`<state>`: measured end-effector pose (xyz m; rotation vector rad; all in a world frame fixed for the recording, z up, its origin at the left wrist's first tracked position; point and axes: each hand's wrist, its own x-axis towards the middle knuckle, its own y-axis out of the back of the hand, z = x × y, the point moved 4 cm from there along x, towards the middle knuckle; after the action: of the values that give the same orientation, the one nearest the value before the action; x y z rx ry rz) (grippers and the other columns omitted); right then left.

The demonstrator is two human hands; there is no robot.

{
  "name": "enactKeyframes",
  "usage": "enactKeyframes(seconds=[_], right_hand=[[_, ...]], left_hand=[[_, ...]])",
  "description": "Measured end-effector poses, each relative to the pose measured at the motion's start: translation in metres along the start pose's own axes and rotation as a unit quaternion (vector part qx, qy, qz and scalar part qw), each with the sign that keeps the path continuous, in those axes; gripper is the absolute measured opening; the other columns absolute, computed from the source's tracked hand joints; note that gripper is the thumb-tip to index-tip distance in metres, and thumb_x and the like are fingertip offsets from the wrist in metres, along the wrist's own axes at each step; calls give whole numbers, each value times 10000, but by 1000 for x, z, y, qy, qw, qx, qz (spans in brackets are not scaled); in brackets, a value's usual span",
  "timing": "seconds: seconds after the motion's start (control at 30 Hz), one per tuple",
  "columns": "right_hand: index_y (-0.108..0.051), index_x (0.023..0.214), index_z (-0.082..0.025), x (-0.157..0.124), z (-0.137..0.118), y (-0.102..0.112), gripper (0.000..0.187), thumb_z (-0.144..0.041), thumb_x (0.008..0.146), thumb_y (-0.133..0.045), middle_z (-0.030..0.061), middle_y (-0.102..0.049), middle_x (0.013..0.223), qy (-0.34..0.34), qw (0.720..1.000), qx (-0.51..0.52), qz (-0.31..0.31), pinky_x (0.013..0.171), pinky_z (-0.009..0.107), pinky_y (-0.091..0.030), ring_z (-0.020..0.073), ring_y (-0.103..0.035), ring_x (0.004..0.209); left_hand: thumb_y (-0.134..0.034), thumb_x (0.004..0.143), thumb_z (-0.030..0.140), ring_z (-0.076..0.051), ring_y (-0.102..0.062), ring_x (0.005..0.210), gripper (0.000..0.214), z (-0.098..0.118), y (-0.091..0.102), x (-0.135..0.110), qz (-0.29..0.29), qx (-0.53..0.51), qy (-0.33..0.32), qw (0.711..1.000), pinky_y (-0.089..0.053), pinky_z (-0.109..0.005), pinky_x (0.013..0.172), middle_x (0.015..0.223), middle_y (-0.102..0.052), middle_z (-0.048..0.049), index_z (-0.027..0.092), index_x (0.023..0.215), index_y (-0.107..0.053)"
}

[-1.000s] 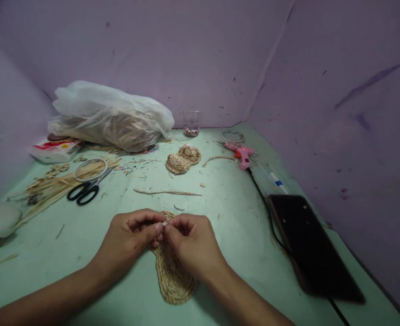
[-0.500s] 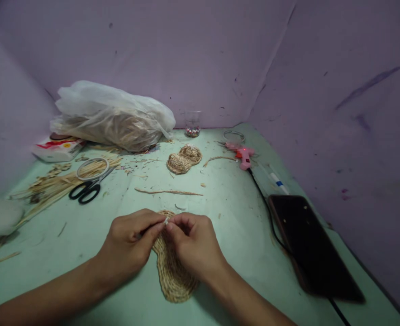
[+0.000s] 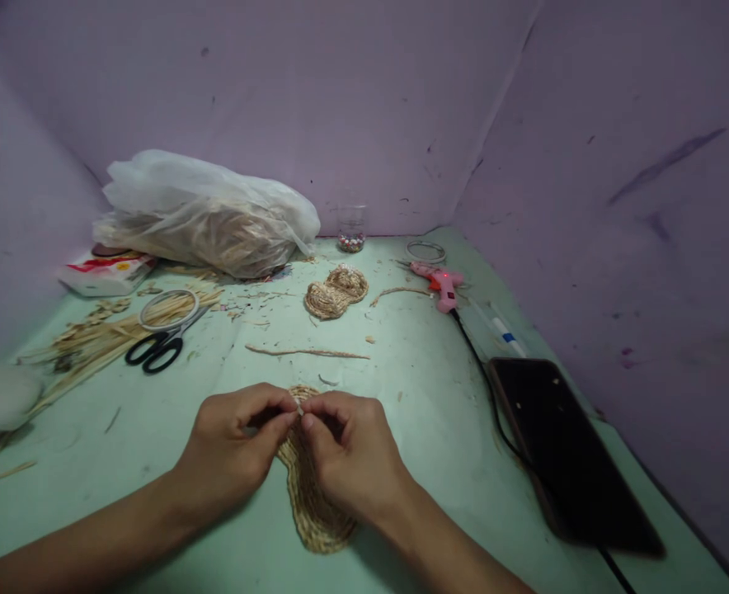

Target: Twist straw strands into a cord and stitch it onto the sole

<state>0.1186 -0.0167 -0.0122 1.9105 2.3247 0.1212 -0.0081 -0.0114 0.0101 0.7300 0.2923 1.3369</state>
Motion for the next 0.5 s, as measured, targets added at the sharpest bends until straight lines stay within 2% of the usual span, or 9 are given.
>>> enactKeyframes(seconds=[0.2, 0.4, 0.5], right_hand=[[-674, 754, -146, 0, 0, -1, 166, -211, 735, -522, 39, -667, 673, -18, 1000, -14, 19, 576, 246, -468, 139, -592, 617], [-685, 768, -169, -1, -15, 1, 192, -163, 734, -496, 29, -653, 663, 76, 991, -114, 7, 544, 223, -441, 128, -573, 594], [-679, 712, -162, -2, -17, 1, 200, -160, 732, -480, 32, -631, 603, 97, 980, -171, 0, 501, 222, -418, 127, -555, 542]], left_hand=[[-513, 721, 156, -112, -584, 594, 125, -2, -2, 0, -14, -17, 6, 1000, -459, -209, 577, 667, -652, -9, 175, 707, -635], [-493, 722, 138, -114, -585, 584, 142, 0, -1, 0, -25, -30, 4, 999, -460, -198, 548, 651, -646, -7, 184, 694, -624], [-485, 720, 141, -103, -566, 542, 143, 1, -2, 1, -34, -22, -9, 999, -442, -186, 505, 608, -623, -1, 182, 647, -601]])
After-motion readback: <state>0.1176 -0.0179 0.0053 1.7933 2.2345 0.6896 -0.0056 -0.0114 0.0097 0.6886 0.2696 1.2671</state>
